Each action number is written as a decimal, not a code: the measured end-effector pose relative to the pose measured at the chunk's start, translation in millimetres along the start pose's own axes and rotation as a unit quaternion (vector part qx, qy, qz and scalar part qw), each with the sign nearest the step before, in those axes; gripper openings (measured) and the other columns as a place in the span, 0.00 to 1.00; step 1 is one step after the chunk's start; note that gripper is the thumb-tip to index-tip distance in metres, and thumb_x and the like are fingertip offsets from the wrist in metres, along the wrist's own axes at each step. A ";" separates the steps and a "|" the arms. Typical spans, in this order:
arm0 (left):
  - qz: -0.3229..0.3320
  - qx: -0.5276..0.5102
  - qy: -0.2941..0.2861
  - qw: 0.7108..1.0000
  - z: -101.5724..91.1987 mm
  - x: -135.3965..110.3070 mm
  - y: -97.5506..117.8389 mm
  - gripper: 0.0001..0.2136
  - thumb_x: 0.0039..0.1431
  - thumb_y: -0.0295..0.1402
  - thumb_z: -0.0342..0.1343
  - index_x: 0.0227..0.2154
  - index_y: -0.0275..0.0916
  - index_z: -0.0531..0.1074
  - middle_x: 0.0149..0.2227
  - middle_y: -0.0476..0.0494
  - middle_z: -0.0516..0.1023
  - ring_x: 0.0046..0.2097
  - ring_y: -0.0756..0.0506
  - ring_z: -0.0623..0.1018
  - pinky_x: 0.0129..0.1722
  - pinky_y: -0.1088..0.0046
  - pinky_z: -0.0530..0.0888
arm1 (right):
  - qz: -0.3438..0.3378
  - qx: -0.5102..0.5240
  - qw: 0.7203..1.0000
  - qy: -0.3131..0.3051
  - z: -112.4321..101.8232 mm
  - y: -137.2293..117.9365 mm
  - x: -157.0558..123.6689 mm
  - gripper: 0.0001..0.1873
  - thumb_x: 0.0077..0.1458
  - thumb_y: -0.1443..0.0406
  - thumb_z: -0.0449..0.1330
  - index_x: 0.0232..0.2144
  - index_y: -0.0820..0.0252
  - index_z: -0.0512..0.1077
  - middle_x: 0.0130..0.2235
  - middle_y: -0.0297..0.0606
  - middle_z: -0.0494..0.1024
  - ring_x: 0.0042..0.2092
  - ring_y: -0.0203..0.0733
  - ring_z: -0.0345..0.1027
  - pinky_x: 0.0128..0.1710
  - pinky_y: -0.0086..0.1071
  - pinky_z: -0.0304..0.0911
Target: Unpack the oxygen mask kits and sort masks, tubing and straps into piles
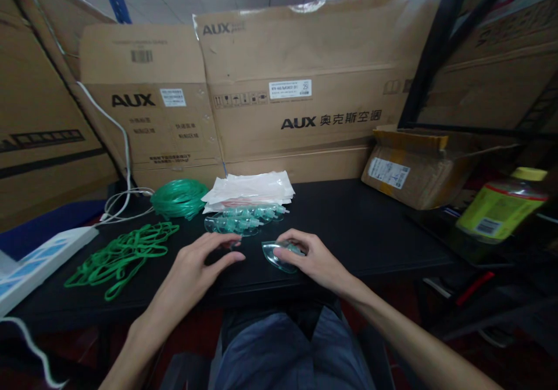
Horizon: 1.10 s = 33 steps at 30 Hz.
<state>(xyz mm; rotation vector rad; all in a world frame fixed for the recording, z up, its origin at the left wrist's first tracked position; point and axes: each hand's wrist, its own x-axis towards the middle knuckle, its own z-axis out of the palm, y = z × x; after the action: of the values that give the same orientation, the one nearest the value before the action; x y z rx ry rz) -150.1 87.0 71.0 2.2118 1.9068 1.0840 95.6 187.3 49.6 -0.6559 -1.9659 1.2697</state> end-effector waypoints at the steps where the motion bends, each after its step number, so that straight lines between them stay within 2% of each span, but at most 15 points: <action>1: 0.012 -0.018 -0.009 1.000 6.3 4.0 8.0 0.17 0.62 0.49 0.60 0.48 0.46 0.78 0.44 0.47 0.82 0.45 0.43 0.80 0.49 0.68 0.74 | -0.002 -0.011 1.000 -0.005 1.3 -1.2 3.0 0.13 0.58 0.57 0.65 0.36 0.62 0.77 0.35 0.34 0.78 0.38 0.39 0.70 0.39 0.30 0.62; 6: 0.052 -0.093 -0.012 0.994 39.3 17.7 29.4 0.10 0.63 0.38 0.62 0.46 0.47 0.78 0.44 0.49 0.80 0.47 0.46 0.79 0.50 0.73 0.73 | -0.029 0.020 0.999 -0.033 6.7 -1.7 10.7 0.12 0.57 0.58 0.67 0.37 0.63 0.78 0.37 0.35 0.79 0.40 0.41 0.70 0.43 0.30 0.62; 10: 0.065 -0.140 0.028 0.988 56.3 17.0 24.7 0.10 0.61 0.36 0.64 0.45 0.46 0.77 0.38 0.51 0.79 0.39 0.49 0.79 0.41 0.79 0.75 | -0.019 0.041 0.998 -0.033 10.9 4.5 8.8 0.13 0.57 0.57 0.67 0.37 0.61 0.78 0.37 0.35 0.79 0.41 0.41 0.70 0.42 0.30 0.63; 13: 0.087 -0.159 0.049 0.982 62.6 12.3 18.3 0.11 0.59 0.35 0.66 0.45 0.48 0.77 0.38 0.53 0.79 0.38 0.50 0.80 0.39 0.82 0.75 | -0.009 0.004 1.000 -0.022 13.8 7.4 5.8 0.11 0.58 0.58 0.65 0.37 0.60 0.78 0.36 0.35 0.79 0.40 0.41 0.70 0.42 0.30 0.63; 18: 0.072 -0.182 0.061 0.979 66.8 5.4 14.5 0.11 0.58 0.33 0.67 0.44 0.46 0.78 0.41 0.52 0.83 0.42 0.50 0.82 0.44 0.83 0.76 | 0.006 -0.032 0.999 -0.015 13.0 5.8 4.8 0.10 0.60 0.58 0.63 0.36 0.59 0.77 0.34 0.34 0.78 0.37 0.39 0.69 0.39 0.29 0.62; 24: 0.068 -0.173 0.065 0.980 67.3 4.2 11.8 0.13 0.58 0.38 0.66 0.46 0.44 0.80 0.40 0.49 0.85 0.40 0.48 0.83 0.42 0.80 0.78 | 0.023 -0.014 1.000 -0.005 12.6 8.9 4.6 0.12 0.59 0.56 0.64 0.40 0.57 0.74 0.37 0.34 0.77 0.40 0.41 0.71 0.40 0.30 0.63; 28: 0.048 -0.177 0.018 0.983 62.4 5.0 12.0 0.18 0.60 0.38 0.64 0.54 0.48 0.77 0.45 0.48 0.84 0.45 0.46 0.83 0.46 0.76 0.79 | 0.016 0.013 1.000 0.008 12.1 10.5 5.3 0.14 0.59 0.54 0.64 0.40 0.58 0.74 0.37 0.35 0.77 0.40 0.42 0.71 0.41 0.31 0.64; 33: -0.005 -0.171 -0.032 0.985 54.5 5.1 15.0 0.17 0.63 0.39 0.61 0.55 0.52 0.77 0.52 0.47 0.81 0.53 0.44 0.81 0.55 0.70 0.76 | -0.003 0.021 1.000 0.002 10.2 9.9 4.5 0.14 0.59 0.54 0.65 0.40 0.57 0.75 0.37 0.35 0.78 0.40 0.42 0.71 0.41 0.31 0.65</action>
<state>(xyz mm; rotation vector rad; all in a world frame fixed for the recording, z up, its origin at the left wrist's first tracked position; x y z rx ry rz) -109.3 109.9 38.8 2.0191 1.5655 1.2155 85.3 188.6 38.9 -0.6313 -1.9321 1.3019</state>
